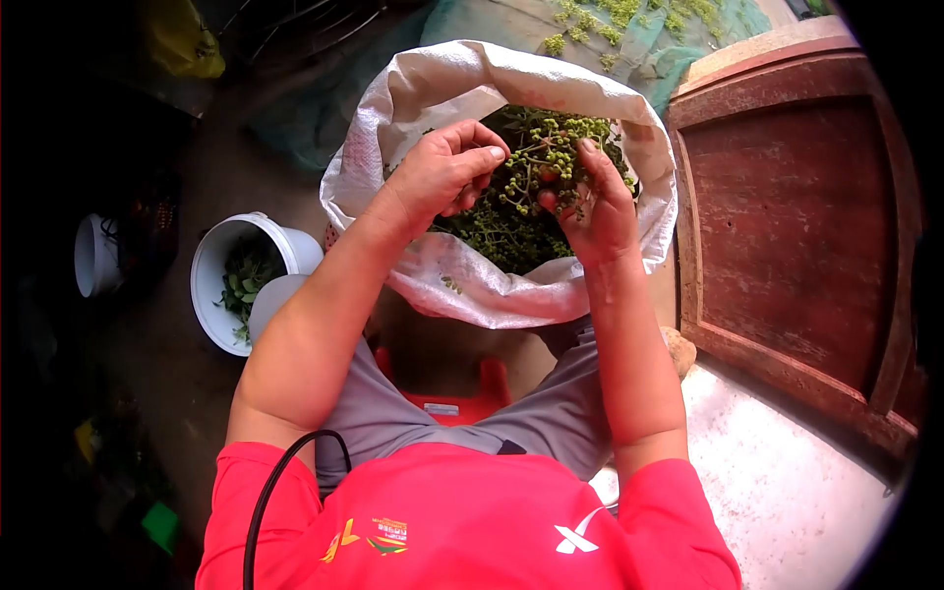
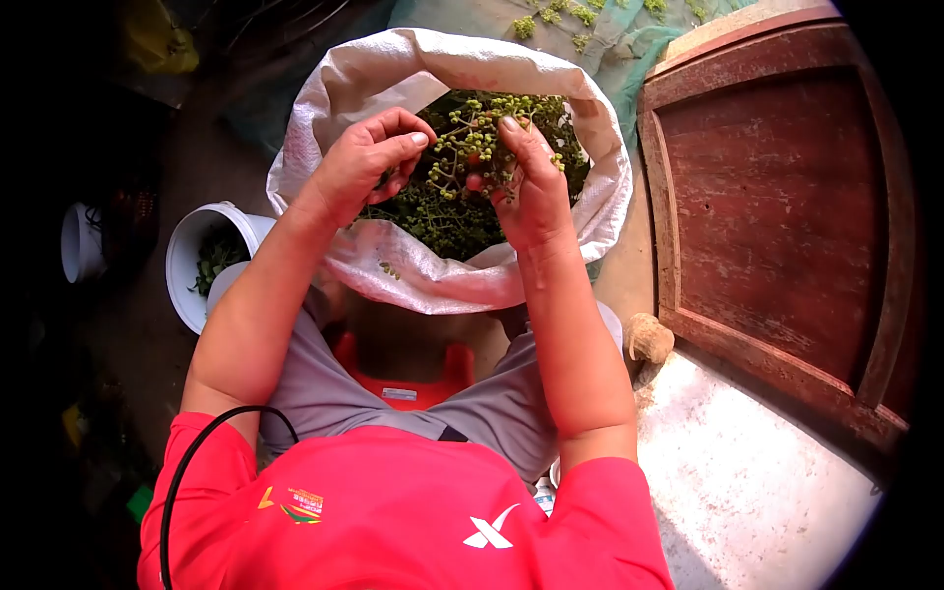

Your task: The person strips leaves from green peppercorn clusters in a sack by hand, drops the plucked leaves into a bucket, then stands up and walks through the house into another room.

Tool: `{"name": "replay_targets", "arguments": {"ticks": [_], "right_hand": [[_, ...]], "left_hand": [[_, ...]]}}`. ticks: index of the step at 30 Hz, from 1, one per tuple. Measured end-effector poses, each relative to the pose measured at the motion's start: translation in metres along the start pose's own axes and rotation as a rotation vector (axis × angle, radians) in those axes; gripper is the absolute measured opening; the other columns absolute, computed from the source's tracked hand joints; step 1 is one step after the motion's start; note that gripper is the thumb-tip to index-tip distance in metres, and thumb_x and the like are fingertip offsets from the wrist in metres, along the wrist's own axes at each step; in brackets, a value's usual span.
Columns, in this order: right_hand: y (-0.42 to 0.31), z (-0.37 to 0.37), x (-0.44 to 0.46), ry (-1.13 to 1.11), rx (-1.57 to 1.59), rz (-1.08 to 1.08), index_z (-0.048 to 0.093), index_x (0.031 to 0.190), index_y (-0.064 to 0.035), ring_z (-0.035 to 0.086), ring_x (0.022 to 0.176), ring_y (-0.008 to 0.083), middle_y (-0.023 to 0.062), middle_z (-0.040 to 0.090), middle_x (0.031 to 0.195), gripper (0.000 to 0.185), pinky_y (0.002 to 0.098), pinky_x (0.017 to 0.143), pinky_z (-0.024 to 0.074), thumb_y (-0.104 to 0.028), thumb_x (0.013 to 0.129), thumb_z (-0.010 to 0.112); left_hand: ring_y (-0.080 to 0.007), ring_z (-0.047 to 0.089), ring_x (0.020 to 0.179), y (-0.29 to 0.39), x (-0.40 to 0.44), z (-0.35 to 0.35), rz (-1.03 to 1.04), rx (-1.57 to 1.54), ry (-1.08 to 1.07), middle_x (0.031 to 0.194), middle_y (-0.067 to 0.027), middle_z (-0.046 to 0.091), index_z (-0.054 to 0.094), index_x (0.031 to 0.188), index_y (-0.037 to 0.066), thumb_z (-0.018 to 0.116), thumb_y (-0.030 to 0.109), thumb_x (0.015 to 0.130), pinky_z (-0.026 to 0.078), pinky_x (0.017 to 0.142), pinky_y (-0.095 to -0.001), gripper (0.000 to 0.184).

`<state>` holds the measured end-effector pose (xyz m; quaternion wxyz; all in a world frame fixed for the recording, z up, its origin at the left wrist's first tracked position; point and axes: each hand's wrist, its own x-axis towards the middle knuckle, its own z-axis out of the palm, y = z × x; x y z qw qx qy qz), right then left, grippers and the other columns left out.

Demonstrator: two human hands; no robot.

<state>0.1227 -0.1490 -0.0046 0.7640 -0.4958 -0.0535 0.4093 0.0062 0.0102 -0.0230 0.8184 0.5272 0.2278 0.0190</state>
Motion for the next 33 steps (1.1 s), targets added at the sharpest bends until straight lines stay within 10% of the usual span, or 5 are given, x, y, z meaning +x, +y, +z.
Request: {"name": "replay_targets", "arguments": {"ticks": [6,24,33], "right_hand": [[0.003,0.007,0.003,-0.091,0.179,0.126,0.053,0.119,-0.0106,0.063,0.094,0.0184,0.0054,0.064,0.108,0.041,0.0354,0.069,0.0536,-0.043,0.098,0.041],[0.004,-0.011,0.015,-0.042,0.17,0.156,0.051,0.12,-0.0098,0.063,0.097,0.0187,0.0043,0.062,0.109,0.027,0.0449,0.078,0.0563,-0.023,0.098,0.043],[0.003,-0.013,0.02,0.166,-0.006,-0.009,0.058,0.11,-0.0115,0.059,0.085,0.0113,-0.0004,0.062,0.104,0.021,0.0259,0.074,0.0456,-0.024,0.094,0.056]], "left_hand": [[-0.0023,0.044,0.047,0.007,-0.001,0.002,0.024,0.029,0.078,0.066,0.0029,0.052,0.059,0.097,0.008,0.059,0.019,0.091,0.029,0.037,-0.0161,0.012],[-0.0016,0.045,0.049,0.008,-0.001,-0.002,0.136,-0.013,0.038,0.067,0.0043,0.053,0.059,0.093,0.008,0.063,0.016,0.088,0.029,0.038,-0.0162,0.01],[-0.0007,0.042,0.047,0.01,0.0,-0.002,0.139,0.074,0.11,0.064,0.0058,0.05,0.059,0.091,0.007,0.064,0.013,0.087,0.03,0.039,-0.0158,0.009]]}}
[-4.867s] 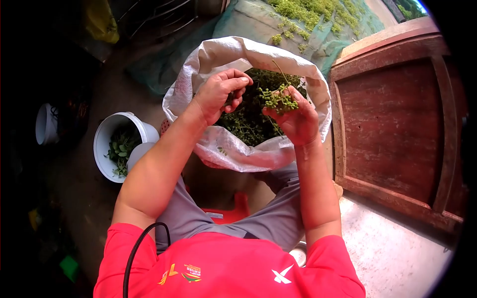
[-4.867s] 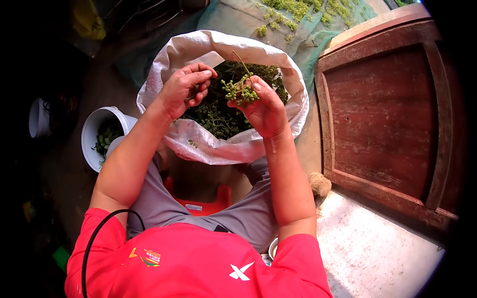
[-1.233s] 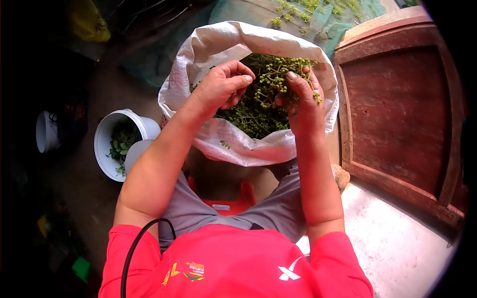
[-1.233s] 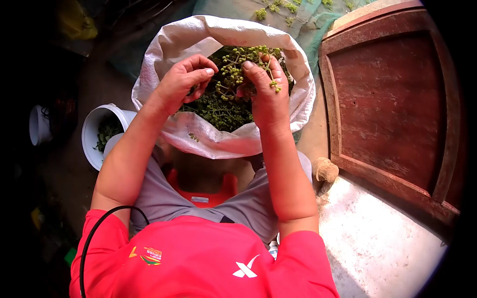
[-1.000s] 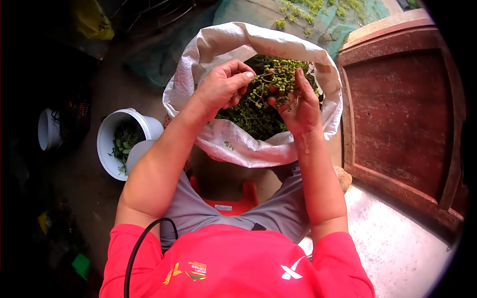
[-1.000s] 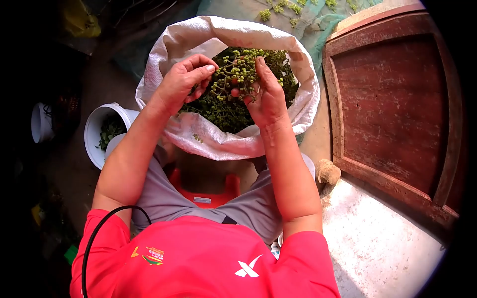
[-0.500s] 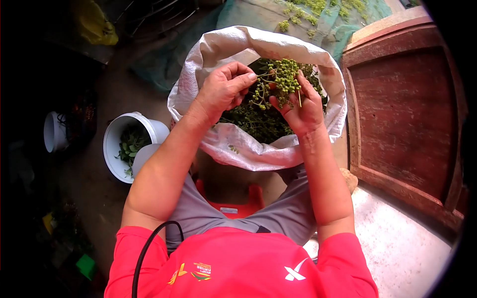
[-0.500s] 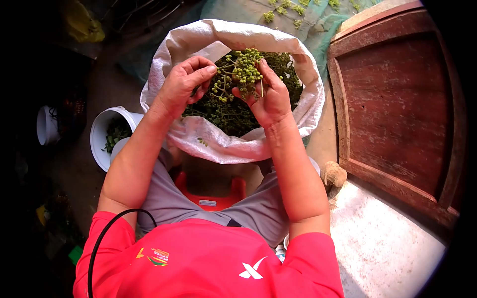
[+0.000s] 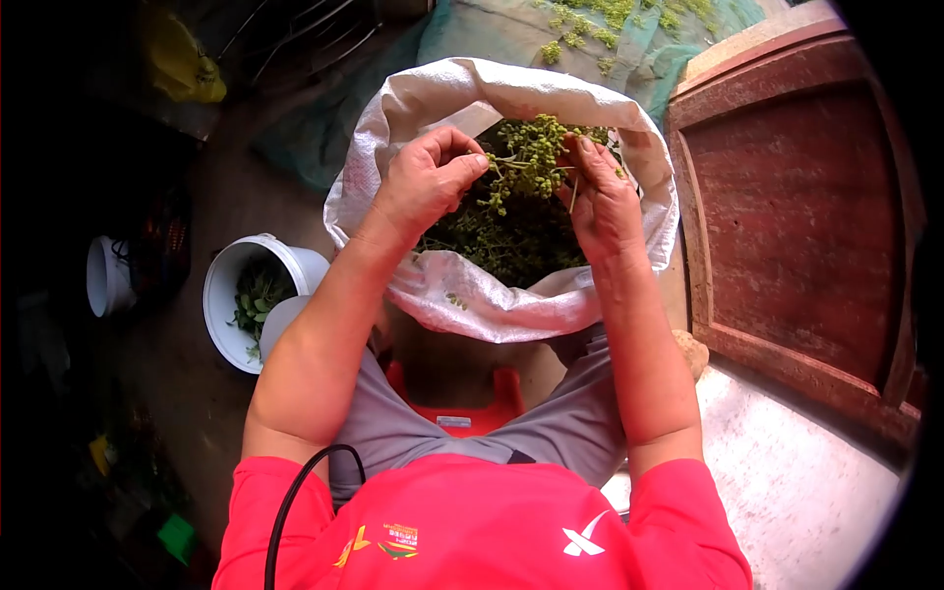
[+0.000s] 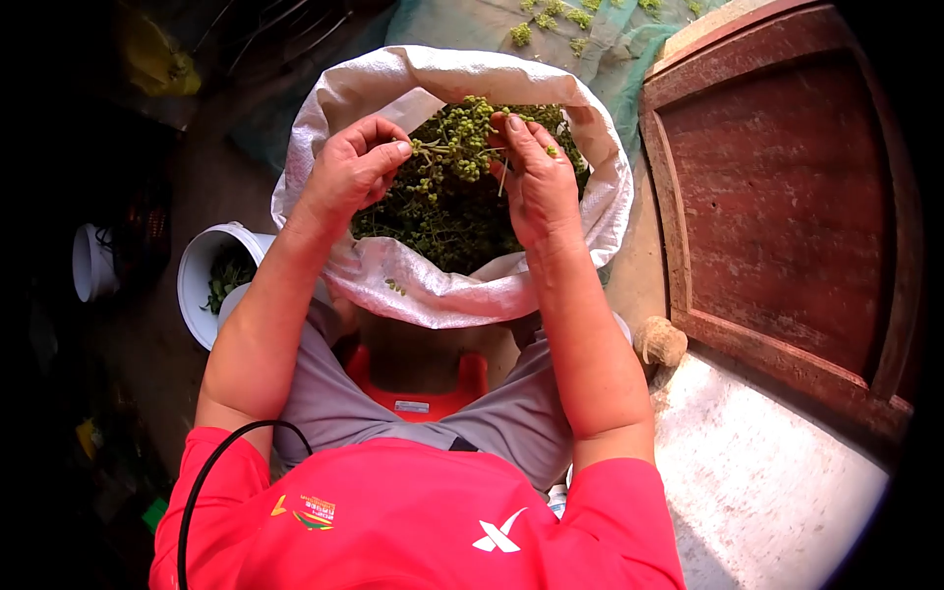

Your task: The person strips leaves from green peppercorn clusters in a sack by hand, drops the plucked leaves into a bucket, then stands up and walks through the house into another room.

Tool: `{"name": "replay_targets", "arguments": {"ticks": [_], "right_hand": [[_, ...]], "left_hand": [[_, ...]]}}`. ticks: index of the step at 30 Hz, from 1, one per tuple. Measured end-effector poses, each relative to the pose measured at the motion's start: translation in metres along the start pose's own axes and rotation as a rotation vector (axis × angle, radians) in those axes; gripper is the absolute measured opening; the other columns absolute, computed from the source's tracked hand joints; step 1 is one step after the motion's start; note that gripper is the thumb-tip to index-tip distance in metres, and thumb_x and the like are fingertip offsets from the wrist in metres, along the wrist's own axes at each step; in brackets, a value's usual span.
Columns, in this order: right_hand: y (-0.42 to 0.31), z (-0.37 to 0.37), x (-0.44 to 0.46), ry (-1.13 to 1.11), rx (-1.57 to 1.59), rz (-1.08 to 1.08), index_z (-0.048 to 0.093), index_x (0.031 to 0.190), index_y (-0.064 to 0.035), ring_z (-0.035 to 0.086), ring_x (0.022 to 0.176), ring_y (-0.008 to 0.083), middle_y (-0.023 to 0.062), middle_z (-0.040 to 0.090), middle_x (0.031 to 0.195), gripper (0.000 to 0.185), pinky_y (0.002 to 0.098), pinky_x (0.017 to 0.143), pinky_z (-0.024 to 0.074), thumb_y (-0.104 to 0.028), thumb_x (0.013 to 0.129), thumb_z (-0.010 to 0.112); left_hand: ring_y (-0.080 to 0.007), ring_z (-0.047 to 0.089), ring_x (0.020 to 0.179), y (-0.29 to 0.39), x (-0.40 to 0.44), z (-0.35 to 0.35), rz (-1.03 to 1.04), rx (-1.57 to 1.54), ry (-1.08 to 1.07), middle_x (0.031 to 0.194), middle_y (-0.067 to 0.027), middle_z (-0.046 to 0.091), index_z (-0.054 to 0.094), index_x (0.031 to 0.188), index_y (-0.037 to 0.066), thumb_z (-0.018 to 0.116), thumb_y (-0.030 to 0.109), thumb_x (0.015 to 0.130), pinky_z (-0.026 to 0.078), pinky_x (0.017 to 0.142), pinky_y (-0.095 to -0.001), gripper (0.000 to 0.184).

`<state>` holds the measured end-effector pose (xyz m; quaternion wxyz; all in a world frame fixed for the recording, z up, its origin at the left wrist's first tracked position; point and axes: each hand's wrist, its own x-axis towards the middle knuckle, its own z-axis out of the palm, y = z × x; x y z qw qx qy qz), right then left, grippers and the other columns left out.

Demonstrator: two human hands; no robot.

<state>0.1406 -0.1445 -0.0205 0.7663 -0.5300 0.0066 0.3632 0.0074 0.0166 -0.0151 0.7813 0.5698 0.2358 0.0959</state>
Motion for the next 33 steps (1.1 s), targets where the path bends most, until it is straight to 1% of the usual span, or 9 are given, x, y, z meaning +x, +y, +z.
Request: {"name": "replay_targets", "arguments": {"ticks": [8,12,15,18,21,24,28,30,33], "right_hand": [[-0.008,-0.004,-0.001,-0.045,0.195,0.091,0.059,0.107,-0.0042,0.04,0.061,0.0105,-0.0016,0.055,0.086,0.026,0.0251,0.051,0.0346,-0.026,0.093,0.058],[-0.008,-0.006,-0.001,-0.06,0.17,0.088,0.058,0.107,-0.0042,0.048,0.063,0.0099,-0.0008,0.055,0.086,0.025,0.0237,0.053,0.0401,-0.025,0.093,0.058],[-0.006,-0.007,-0.002,-0.083,0.137,0.105,0.059,0.106,-0.005,0.055,0.067,0.0097,0.0001,0.057,0.087,0.023,0.0233,0.056,0.0465,-0.024,0.093,0.059],[-0.005,0.0,-0.008,-0.094,0.093,0.125,0.06,0.107,-0.0044,0.061,0.071,0.0106,0.0015,0.061,0.089,0.024,0.0237,0.059,0.0512,-0.022,0.092,0.06],[0.0,0.004,-0.009,-0.12,0.059,0.15,0.06,0.108,-0.0041,0.064,0.073,0.0122,0.0032,0.064,0.091,0.025,0.0249,0.061,0.0538,-0.021,0.091,0.062],[0.0,0.004,-0.009,-0.232,0.069,0.162,0.059,0.111,-0.0043,0.064,0.078,0.0128,0.005,0.063,0.096,0.026,0.0256,0.064,0.0541,-0.019,0.09,0.063],[-0.009,0.01,-0.014,-0.269,-0.346,-0.099,0.059,0.114,-0.0049,0.06,0.086,0.01,0.0057,0.06,0.106,0.03,0.0227,0.07,0.0503,-0.008,0.084,0.064],[-0.013,0.012,-0.014,-0.422,-0.835,-0.498,0.063,0.109,-0.0051,0.058,0.083,0.0082,0.0027,0.061,0.106,0.03,0.021,0.068,0.0479,-0.002,0.079,0.066],[-0.004,0.014,-0.012,-0.437,-0.933,-0.553,0.066,0.099,-0.0034,0.058,0.077,0.0106,0.0046,0.062,0.097,0.022,0.0242,0.066,0.0469,-0.002,0.077,0.068]], "left_hand": [[-0.0014,0.042,0.047,-0.008,0.005,-0.004,-0.001,0.145,0.06,0.063,0.0051,0.05,0.059,0.088,0.007,0.062,0.014,0.088,0.032,0.039,-0.0167,0.008],[-0.0021,0.044,0.051,-0.011,0.004,-0.001,-0.04,0.313,0.056,0.066,0.0048,0.052,0.059,0.092,0.005,0.061,0.015,0.089,0.035,0.043,-0.0179,0.01],[-0.0065,0.052,0.061,-0.01,0.0,0.005,0.172,0.442,0.139,0.067,0.0,0.057,0.06,0.092,0.002,0.066,0.018,0.084,0.044,0.059,-0.0231,0.018],[-0.007,0.052,0.062,-0.009,-0.001,0.013,0.265,0.269,0.071,0.071,-0.0019,0.059,0.061,0.092,0.002,0.067,0.019,0.084,0.045,0.06,-0.0238,0.02],[-0.0113,0.058,0.067,-0.009,-0.006,0.019,0.294,0.44,-0.007,0.076,-0.0055,0.063,0.062,0.089,0.001,0.067,0.018,0.084,0.048,0.064,-0.0273,0.018],[-0.0066,0.056,0.072,-0.009,-0.006,0.018,0.226,0.489,-0.061,0.077,-0.0015,0.06,0.061,0.091,0.001,0.064,0.013,0.087,0.047,0.067,-0.0218,0.013],[-0.0103,0.057,0.07,-0.006,-0.006,0.014,0.289,0.561,-0.023,0.076,-0.0027,0.061,0.06,0.089,0.0,0.063,0.012,0.086,0.047,0.067,-0.0246,0.012],[-0.0115,0.057,0.07,-0.003,-0.007,0.014,0.319,0.601,-0.032,0.076,-0.0038,0.061,0.06,0.089,0.001,0.062,0.011,0.086,0.047,0.067,-0.0258,0.012],[-0.0133,0.057,0.07,0.0,-0.009,0.012,0.363,0.639,-0.051,0.076,-0.0059,0.06,0.06,0.089,0.001,0.062,0.01,0.085,0.047,0.067,-0.0275,0.011]]}}
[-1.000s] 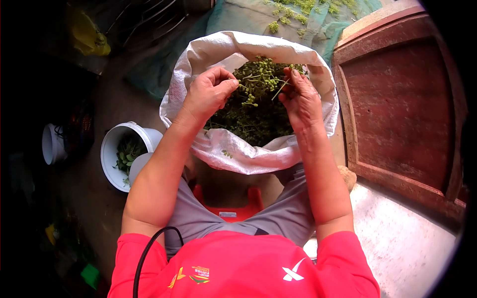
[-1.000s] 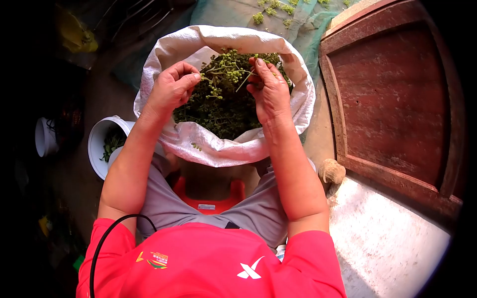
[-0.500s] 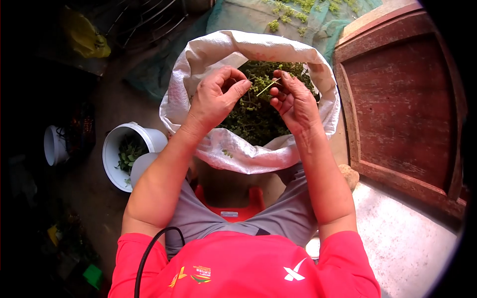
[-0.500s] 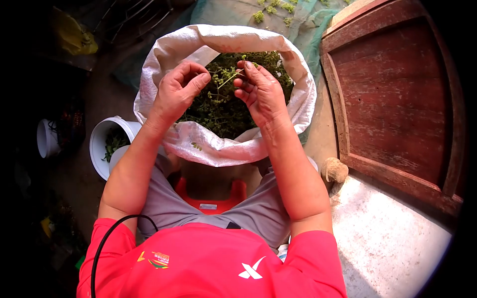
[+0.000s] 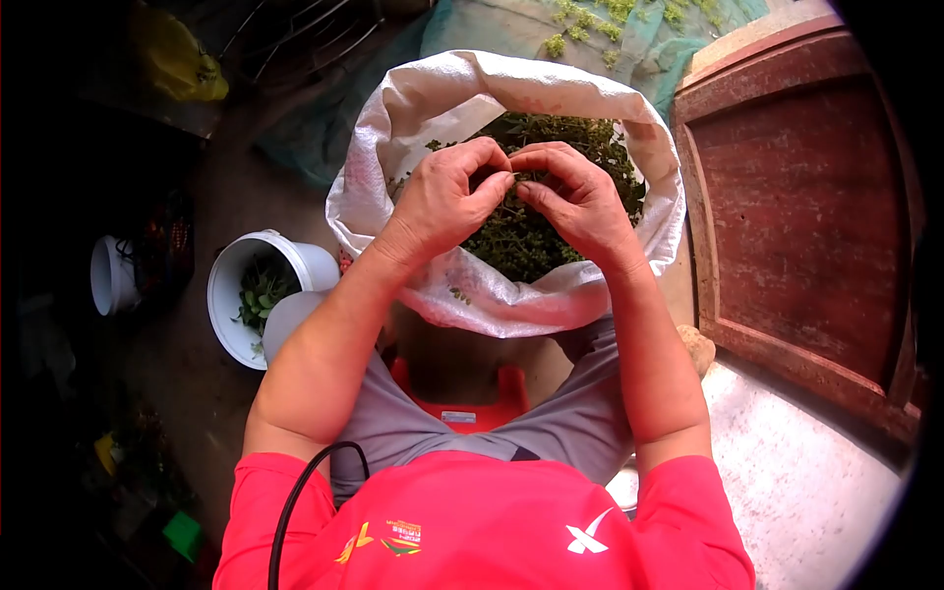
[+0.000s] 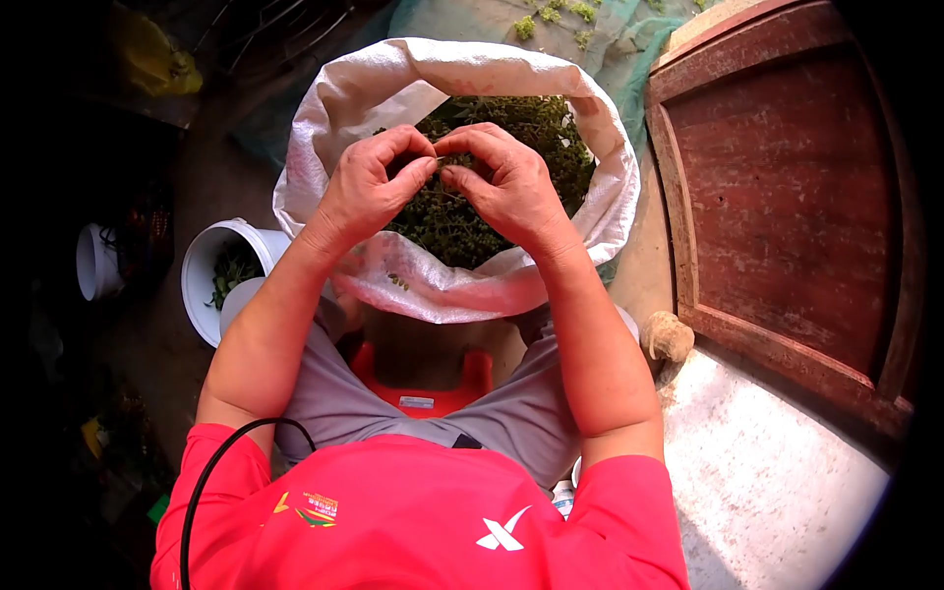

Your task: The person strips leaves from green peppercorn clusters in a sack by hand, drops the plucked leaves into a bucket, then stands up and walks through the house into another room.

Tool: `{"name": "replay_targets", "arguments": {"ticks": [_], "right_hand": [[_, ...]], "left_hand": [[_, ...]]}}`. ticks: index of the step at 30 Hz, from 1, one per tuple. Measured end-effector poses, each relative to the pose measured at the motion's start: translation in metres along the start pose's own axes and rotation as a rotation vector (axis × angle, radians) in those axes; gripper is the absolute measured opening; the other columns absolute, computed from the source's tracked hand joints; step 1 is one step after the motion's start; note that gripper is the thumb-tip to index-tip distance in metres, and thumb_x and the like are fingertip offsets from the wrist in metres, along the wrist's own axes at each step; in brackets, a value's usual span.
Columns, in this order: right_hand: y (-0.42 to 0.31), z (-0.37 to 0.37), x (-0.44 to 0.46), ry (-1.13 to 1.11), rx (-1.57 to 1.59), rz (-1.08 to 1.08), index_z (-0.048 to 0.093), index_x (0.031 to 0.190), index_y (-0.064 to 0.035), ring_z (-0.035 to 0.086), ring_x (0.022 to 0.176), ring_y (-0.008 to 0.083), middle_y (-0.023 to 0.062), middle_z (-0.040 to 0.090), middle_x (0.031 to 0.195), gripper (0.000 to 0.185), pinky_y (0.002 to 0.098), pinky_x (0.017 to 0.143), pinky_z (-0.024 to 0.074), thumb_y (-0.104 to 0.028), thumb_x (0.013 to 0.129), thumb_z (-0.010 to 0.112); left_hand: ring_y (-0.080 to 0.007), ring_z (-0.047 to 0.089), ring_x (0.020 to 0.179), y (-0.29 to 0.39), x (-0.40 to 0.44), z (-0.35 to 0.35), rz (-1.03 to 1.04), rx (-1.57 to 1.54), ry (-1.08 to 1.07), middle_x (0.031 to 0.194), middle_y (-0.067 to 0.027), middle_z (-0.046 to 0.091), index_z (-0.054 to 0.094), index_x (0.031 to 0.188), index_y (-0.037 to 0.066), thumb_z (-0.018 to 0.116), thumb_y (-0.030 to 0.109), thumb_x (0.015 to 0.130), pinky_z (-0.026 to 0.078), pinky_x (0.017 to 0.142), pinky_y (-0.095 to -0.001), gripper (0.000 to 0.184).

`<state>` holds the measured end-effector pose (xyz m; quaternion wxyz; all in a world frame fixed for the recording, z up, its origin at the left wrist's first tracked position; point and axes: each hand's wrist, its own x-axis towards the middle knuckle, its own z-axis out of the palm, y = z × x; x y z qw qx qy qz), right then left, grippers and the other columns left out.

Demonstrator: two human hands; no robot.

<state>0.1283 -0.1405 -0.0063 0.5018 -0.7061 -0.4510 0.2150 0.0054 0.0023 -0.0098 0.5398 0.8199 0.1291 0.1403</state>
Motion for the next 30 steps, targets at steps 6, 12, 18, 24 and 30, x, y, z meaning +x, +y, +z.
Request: {"name": "replay_targets", "arguments": {"ticks": [6,12,18,24,30], "right_hand": [[0.006,0.0,-0.001,0.008,-0.058,0.133,0.065,0.092,-0.0012,0.056,0.066,0.0129,0.0048,0.061,0.077,0.016,0.0266,0.061,0.0458,-0.011,0.081,0.069],[0.006,-0.009,0.0,-0.202,0.687,0.442,0.064,0.089,-0.003,0.048,0.065,0.0024,-0.0045,0.058,0.076,0.016,0.0174,0.057,0.0376,-0.019,0.089,0.063],[0.003,0.0,-0.006,-0.172,-0.547,0.134,0.063,0.083,-0.0019,0.055,0.066,0.0118,0.0067,0.058,0.072,0.022,0.0305,0.063,0.0466,-0.024,0.083,0.063],[0.013,-0.014,0.0,-0.021,0.442,0.547,0.061,0.085,-0.0052,0.052,0.064,0.0097,-0.0026,0.054,0.073,0.022,0.0247,0.059,0.0444,-0.027,0.089,0.058],[0.02,-0.012,0.0,0.065,1.171,0.527,0.057,0.094,-0.0062,0.059,0.068,0.0144,0.0024,0.058,0.079,0.017,0.0293,0.062,0.0492,-0.022,0.092,0.051]], "left_hand": [[-0.0134,0.057,0.071,-0.003,0.001,0.0,0.021,-0.02,0.034,0.076,-0.0067,0.06,0.059,0.088,0.001,0.061,0.011,0.085,0.046,0.067,-0.0276,0.011],[-0.0189,0.059,0.07,-0.002,0.004,-0.002,0.024,-0.052,0.007,0.075,-0.0101,0.06,0.059,0.088,0.001,0.06,0.012,0.085,0.047,0.066,-0.0306,0.011],[-0.0149,0.056,0.068,-0.012,0.003,-0.009,0.009,0.01,0.038,0.074,-0.0059,0.059,0.058,0.087,0.002,0.059,0.012,0.087,0.045,0.064,-0.028,0.01],[-0.0025,0.044,0.046,-0.014,0.005,-0.024,-0.364,-0.607,-0.046,0.07,0.0018,0.053,0.056,0.107,0.005,0.047,0.013,0.095,0.031,0.038,-0.0148,0.017],[-0.0061,0.055,0.052,-0.015,0.005,-0.015,-0.496,-0.768,-0.097,0.076,-0.0021,0.056,0.055,0.107,0.0,0.046,0.011,0.092,0.034,0.035,-0.0157,0.021]]}}
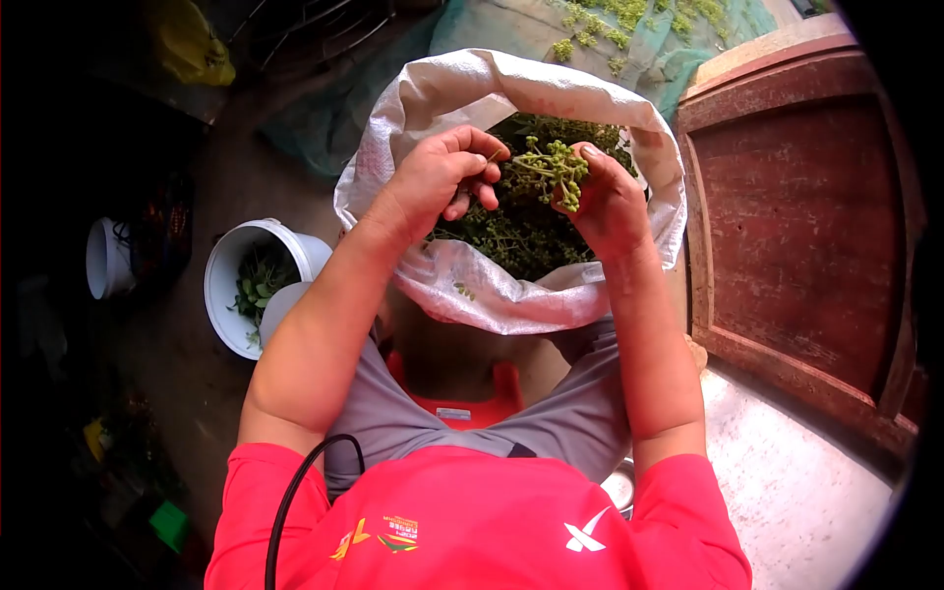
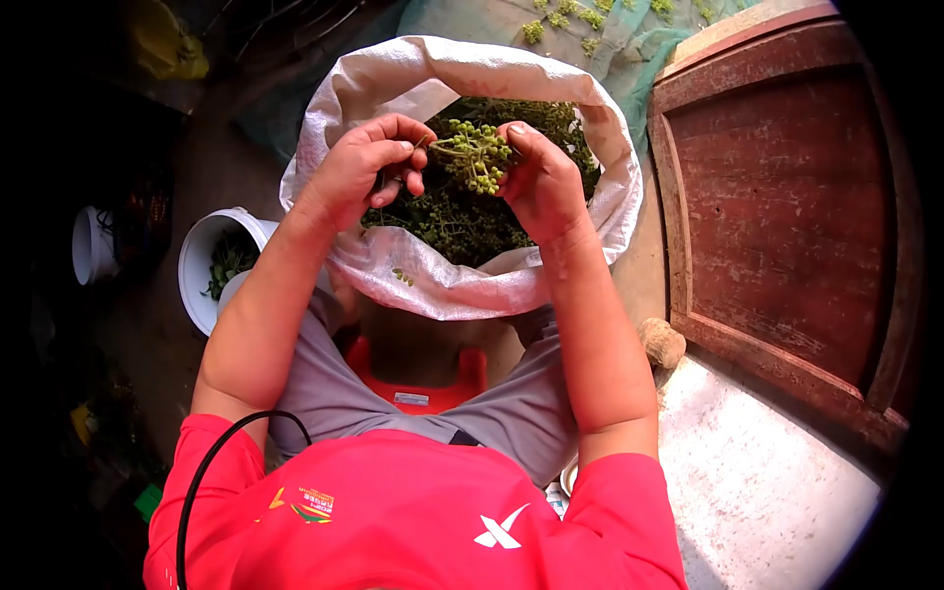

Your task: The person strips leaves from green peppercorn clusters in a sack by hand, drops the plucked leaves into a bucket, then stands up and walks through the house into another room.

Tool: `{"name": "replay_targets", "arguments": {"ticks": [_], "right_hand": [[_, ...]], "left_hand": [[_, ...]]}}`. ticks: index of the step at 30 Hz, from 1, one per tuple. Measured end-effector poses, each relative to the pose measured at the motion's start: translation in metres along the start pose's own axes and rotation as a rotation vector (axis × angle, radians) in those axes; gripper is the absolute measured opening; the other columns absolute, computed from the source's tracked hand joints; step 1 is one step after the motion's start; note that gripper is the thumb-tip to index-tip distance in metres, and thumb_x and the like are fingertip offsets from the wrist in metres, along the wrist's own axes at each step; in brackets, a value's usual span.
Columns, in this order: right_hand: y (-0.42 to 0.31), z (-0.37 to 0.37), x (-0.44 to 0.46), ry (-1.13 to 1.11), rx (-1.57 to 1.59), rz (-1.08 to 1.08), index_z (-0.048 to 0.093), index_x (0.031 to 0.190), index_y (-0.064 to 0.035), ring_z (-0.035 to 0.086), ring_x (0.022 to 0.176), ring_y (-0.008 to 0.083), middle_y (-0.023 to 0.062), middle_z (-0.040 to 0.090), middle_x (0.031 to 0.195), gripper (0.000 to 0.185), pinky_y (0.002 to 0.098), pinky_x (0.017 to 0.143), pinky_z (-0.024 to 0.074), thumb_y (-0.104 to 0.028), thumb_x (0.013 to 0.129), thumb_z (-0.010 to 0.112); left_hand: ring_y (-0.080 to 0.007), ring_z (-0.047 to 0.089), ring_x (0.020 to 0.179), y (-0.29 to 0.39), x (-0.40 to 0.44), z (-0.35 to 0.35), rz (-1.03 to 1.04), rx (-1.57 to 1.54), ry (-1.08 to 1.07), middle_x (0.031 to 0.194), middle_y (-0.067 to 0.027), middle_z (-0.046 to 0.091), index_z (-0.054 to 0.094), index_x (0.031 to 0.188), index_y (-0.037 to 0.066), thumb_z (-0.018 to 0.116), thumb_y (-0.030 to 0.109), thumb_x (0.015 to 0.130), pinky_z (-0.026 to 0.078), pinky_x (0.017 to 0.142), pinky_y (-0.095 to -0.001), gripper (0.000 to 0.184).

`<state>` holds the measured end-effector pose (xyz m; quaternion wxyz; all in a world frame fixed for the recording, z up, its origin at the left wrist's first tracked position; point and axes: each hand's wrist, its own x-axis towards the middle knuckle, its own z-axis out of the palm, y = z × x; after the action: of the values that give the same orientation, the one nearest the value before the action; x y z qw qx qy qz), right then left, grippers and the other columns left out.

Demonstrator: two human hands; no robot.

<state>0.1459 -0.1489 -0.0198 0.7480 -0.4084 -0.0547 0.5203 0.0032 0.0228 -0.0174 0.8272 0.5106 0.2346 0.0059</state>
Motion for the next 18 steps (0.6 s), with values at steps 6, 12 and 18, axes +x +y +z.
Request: {"name": "replay_targets", "arguments": {"ticks": [6,12,18], "right_hand": [[0.003,0.029,-0.007,0.198,0.052,-0.007,0.057,0.093,-0.0071,0.055,0.066,0.0141,0.0023,0.059,0.082,0.016,0.0298,0.059,0.0466,-0.022,0.091,0.05],[0.002,0.009,-0.001,0.1,-0.104,-0.086,0.055,0.09,-0.0082,0.051,0.063,0.0107,0.002,0.059,0.084,0.016,0.0255,0.058,0.0422,-0.023,0.091,0.05],[-0.003,0.011,-0.002,0.123,-0.521,-0.24,0.059,0.098,-0.0063,0.05,0.066,0.0084,0.0005,0.058,0.088,0.015,0.023,0.06,0.043,-0.014,0.086,0.06]], "left_hand": [[-0.0034,0.043,0.047,0.004,-0.002,0.005,0.011,-0.178,-0.072,0.068,0.0026,0.048,0.056,0.102,0.003,0.055,0.02,0.092,0.027,0.035,-0.015,0.02],[-0.0014,0.04,0.046,0.0,0.0,0.005,0.039,-0.074,-0.032,0.067,0.0034,0.052,0.057,0.097,0.007,0.062,0.023,0.09,0.024,0.036,-0.0152,0.019],[-0.0008,0.043,0.048,-0.003,0.0,0.006,0.086,0.084,0.064,0.072,0.0003,0.059,0.06,0.09,0.007,0.064,0.017,0.088,0.029,0.04,-0.016,0.011]]}}
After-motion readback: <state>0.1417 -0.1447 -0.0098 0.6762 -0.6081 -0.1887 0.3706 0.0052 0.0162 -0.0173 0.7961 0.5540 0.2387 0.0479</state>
